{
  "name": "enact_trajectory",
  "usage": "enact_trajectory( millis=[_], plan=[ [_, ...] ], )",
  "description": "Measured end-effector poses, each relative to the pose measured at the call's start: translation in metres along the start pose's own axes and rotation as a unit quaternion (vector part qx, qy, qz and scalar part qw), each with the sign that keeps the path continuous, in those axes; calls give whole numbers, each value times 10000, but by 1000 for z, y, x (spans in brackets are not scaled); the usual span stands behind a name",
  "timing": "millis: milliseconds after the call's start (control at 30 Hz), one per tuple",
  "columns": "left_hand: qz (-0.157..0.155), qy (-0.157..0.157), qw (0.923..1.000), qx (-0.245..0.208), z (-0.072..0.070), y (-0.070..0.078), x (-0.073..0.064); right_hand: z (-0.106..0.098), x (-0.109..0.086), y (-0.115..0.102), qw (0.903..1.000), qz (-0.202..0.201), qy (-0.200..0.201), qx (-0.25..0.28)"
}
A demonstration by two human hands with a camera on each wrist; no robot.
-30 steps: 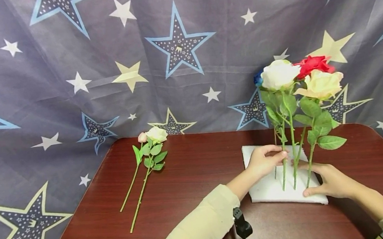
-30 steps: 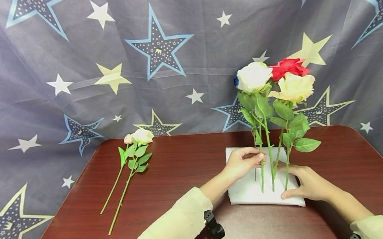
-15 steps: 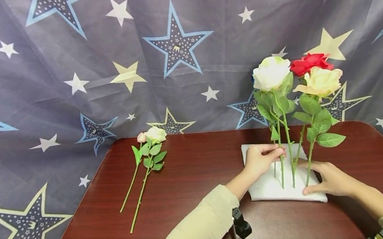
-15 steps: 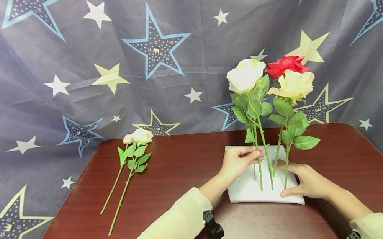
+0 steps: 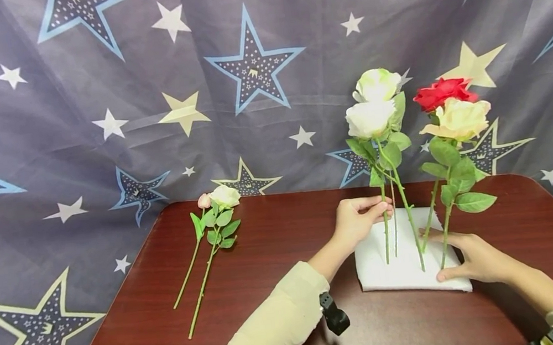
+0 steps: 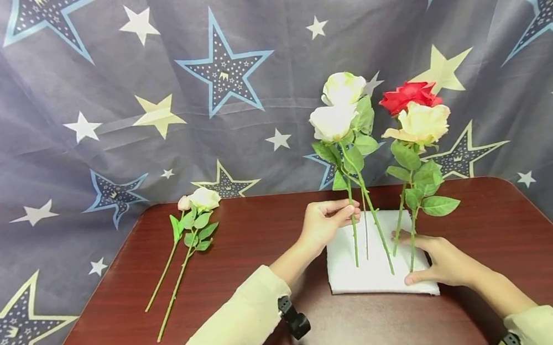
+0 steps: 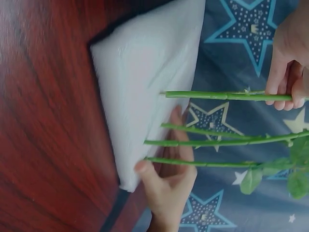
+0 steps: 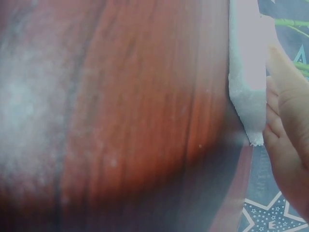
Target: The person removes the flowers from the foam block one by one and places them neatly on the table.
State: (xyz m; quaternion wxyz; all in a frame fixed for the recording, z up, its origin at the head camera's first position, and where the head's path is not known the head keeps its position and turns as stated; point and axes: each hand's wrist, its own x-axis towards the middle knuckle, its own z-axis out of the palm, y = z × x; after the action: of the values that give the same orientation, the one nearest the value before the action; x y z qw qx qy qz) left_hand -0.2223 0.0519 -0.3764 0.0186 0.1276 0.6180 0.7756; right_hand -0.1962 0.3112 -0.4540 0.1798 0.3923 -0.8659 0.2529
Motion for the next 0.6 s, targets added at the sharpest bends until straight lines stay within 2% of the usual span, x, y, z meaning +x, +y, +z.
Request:
enact_trajectory(
  millis=[400, 600],
  plan=[
    [77, 132, 9995, 286, -38, 9, 5, 1, 0, 3, 9993, -300, -26, 241],
    [69, 309, 9990, 329, -56, 14, 3, 0, 0, 3, 9996, -219, -33, 177]
  ],
)
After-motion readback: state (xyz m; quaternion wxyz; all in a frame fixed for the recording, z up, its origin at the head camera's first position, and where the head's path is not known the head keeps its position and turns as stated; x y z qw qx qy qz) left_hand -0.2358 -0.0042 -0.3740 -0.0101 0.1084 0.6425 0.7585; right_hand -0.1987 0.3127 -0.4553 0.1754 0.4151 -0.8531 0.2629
